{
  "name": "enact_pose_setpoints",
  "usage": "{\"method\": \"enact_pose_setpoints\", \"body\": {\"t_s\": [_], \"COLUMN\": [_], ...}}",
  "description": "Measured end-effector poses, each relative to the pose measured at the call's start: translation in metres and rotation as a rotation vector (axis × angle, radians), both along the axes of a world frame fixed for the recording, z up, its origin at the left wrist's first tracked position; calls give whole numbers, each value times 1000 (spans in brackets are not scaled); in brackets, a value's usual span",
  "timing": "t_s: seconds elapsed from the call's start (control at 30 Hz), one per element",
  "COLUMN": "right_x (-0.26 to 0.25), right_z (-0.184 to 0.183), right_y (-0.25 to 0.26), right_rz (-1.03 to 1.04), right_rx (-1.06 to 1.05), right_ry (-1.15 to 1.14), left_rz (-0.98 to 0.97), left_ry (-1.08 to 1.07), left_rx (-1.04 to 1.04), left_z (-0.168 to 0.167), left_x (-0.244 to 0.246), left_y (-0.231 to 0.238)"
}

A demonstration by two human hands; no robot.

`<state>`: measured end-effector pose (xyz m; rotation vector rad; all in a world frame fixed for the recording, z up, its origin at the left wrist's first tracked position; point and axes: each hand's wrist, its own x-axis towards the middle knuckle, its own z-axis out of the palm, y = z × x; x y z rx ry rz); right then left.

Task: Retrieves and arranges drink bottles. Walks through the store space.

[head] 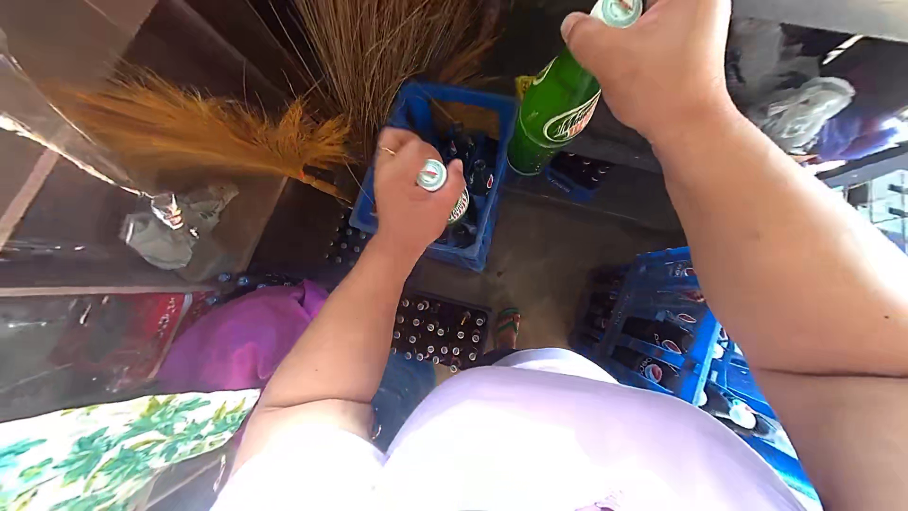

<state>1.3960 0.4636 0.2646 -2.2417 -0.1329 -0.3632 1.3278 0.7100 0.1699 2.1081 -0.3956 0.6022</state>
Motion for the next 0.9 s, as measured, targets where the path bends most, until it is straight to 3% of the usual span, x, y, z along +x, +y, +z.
{"method": "enact_pose_setpoints", "body": {"t_s": [0.13, 0.27, 0.4, 0.57, 0.73, 0.9], "right_x": [-47, -103, -167, -246, -305, -348], "right_z": [21, 30, 13, -48, -101, -124], "right_y": [-27, -51, -69, -88, -82, -94], "right_rz": [-1, -7, -39, -79, 31, 145], "right_rx": [-122, -156, -105, -4, -79, -58], "right_ry": [44, 111, 124, 24, -139, -56], "left_rz": [-197, -370, -522, -544, -529, -585], "left_ry": [-54, 74, 288, 568, 566, 643], "left_rx": [-116, -296, -183, 121, 386, 397], "left_z": [73, 99, 85, 42, 1, -20], "left_x": [-11, -16, -59, -134, -189, -237], "left_y": [-20, -54, -109, -148, -152, -169]}}
